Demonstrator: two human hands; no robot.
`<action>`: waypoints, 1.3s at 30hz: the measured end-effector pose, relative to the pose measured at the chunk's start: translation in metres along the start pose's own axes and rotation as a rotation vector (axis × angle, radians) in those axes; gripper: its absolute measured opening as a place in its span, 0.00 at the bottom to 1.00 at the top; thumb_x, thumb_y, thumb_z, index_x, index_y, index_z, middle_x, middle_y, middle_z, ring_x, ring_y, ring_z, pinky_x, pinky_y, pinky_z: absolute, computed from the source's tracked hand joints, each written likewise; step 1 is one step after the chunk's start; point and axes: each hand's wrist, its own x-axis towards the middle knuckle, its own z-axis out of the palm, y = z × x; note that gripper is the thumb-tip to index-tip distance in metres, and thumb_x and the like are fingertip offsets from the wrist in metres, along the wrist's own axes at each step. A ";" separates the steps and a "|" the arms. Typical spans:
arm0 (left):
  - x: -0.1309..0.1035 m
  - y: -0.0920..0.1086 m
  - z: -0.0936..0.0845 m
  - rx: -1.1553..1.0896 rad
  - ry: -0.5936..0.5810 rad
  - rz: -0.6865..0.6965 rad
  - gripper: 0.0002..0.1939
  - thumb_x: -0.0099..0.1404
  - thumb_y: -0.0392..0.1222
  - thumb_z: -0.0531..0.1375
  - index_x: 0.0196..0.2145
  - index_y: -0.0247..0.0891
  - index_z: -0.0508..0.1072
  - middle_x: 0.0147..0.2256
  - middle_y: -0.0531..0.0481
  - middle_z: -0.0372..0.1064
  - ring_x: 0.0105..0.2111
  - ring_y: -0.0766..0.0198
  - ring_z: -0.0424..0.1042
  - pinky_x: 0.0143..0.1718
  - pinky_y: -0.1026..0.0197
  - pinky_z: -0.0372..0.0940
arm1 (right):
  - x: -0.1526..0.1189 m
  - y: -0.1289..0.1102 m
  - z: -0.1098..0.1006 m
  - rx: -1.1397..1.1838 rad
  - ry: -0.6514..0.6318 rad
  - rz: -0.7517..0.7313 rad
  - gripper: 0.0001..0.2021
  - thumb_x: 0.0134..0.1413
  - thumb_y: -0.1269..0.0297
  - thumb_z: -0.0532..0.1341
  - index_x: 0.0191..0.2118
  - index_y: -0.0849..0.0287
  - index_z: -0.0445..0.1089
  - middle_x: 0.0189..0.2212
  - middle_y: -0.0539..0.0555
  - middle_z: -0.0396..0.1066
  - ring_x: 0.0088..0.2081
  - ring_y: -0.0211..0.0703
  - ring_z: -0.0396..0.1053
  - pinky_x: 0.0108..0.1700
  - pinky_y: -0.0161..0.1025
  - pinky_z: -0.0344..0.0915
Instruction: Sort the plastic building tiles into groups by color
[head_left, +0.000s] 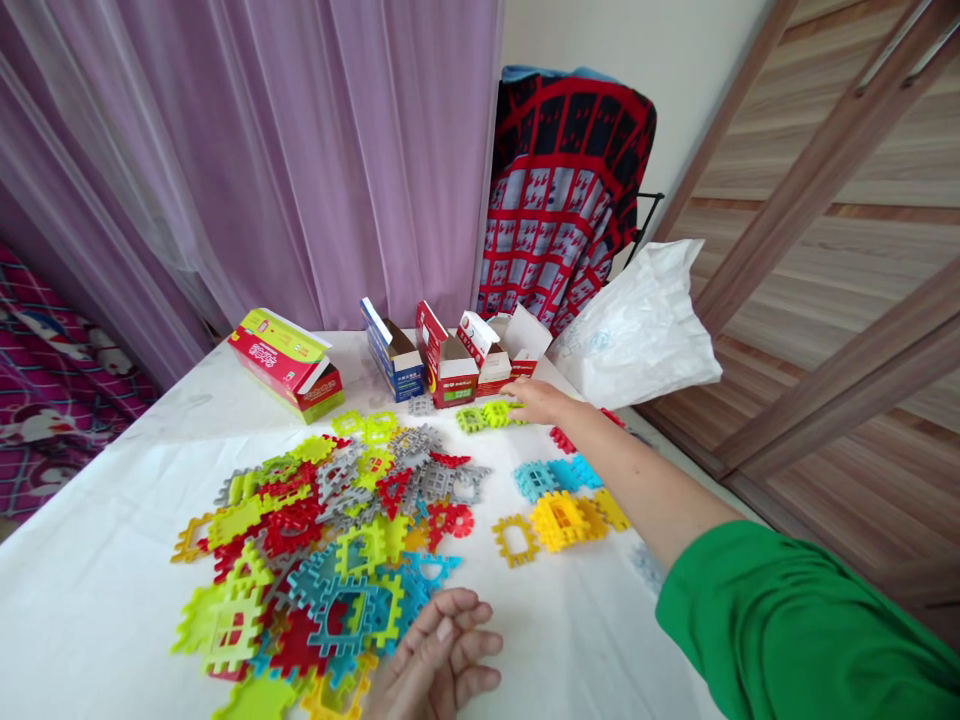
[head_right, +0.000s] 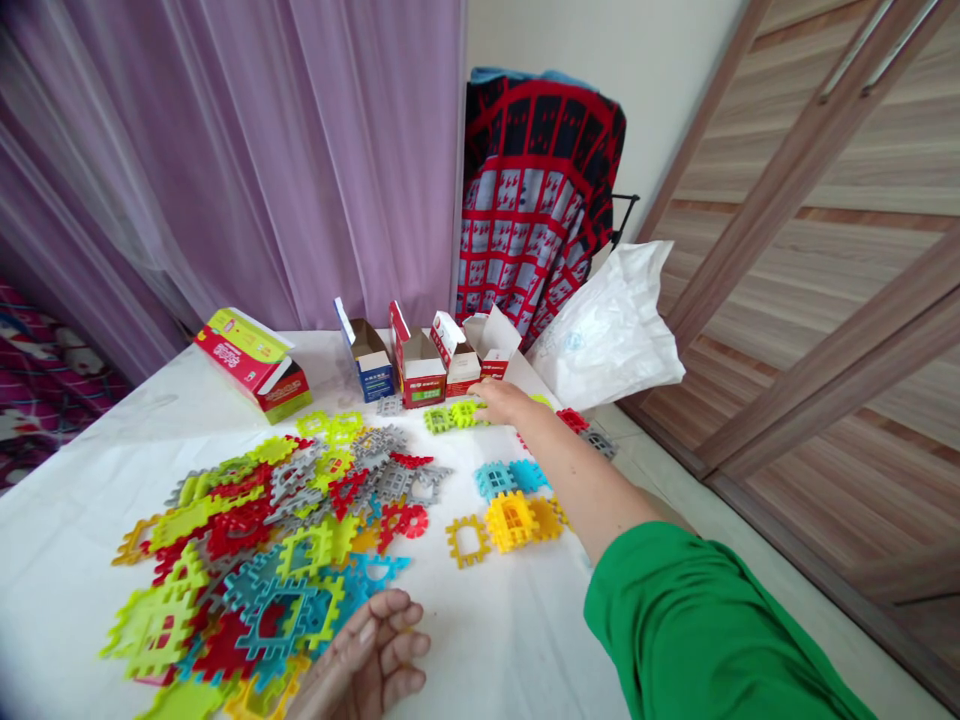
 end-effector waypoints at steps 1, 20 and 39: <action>0.000 0.000 0.001 0.001 0.004 0.003 0.16 0.54 0.48 0.69 0.39 0.40 0.78 0.41 0.45 0.74 0.39 0.58 0.74 0.38 0.58 0.68 | -0.005 -0.003 -0.001 0.018 0.027 0.009 0.23 0.51 0.64 0.64 0.54 0.57 0.68 0.49 0.58 0.70 0.46 0.46 0.70 0.48 0.36 0.63; -0.010 0.009 0.003 0.078 -0.160 0.085 0.15 0.61 0.49 0.63 0.39 0.36 0.75 0.39 0.44 0.76 0.33 0.63 0.77 0.23 0.70 0.65 | -0.174 -0.198 0.039 0.849 0.692 0.162 0.12 0.59 0.58 0.54 0.38 0.53 0.74 0.28 0.53 0.76 0.29 0.43 0.73 0.34 0.38 0.70; -0.063 0.026 -0.010 1.136 0.532 0.934 0.12 0.58 0.52 0.63 0.27 0.40 0.73 0.24 0.51 0.71 0.25 0.65 0.69 0.30 0.63 0.66 | -0.171 -0.204 0.082 0.910 0.446 0.189 0.13 0.55 0.60 0.53 0.37 0.53 0.75 0.29 0.51 0.78 0.30 0.44 0.74 0.34 0.36 0.69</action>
